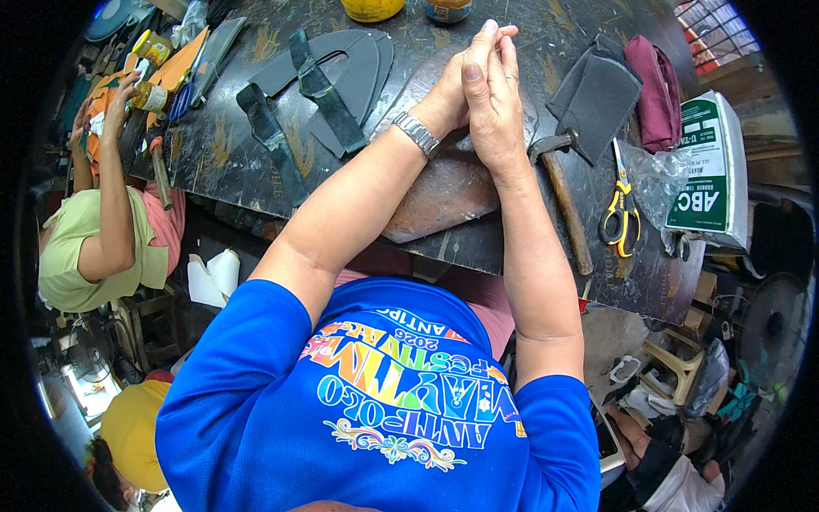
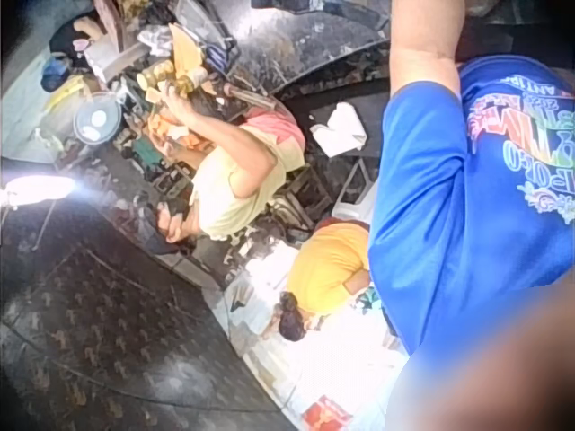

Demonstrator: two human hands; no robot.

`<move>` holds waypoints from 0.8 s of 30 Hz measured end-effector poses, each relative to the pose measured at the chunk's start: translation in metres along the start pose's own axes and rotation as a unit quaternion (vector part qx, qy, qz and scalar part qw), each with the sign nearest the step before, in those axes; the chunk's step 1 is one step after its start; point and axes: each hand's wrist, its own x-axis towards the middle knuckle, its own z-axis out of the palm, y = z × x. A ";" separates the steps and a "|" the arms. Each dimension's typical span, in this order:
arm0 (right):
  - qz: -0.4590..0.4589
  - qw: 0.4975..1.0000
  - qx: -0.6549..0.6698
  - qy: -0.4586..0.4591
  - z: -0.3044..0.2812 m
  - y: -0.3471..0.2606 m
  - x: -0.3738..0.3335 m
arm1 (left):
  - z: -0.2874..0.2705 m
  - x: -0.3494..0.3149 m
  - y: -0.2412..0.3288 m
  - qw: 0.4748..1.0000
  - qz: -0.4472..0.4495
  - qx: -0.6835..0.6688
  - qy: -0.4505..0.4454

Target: The person applies glue to a small black leather piece, then repeatedly picks up, folds, and aligns multiple black leather straps and cutouts on a workbench. They use a small pointed tool to press edges and a hammer to flatten seams. The person also handles a small white object and a pink pouch while continuing to assemble the leather components.

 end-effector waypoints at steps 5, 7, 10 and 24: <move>-0.043 0.999 -0.007 0.015 -0.002 -0.002 0.001 | 0.003 -0.001 0.006 0.999 0.011 0.003 0.053; -0.041 0.998 -0.013 0.035 -0.005 -0.002 0.001 | 0.000 0.001 0.007 0.999 0.007 -0.003 0.035; 0.053 0.990 0.117 0.054 -0.012 0.000 0.002 | -0.005 0.002 0.006 0.998 -0.023 0.037 -0.053; 0.167 0.927 0.326 0.082 -0.025 0.011 0.011 | 0.001 0.002 0.006 0.978 0.095 0.183 -0.015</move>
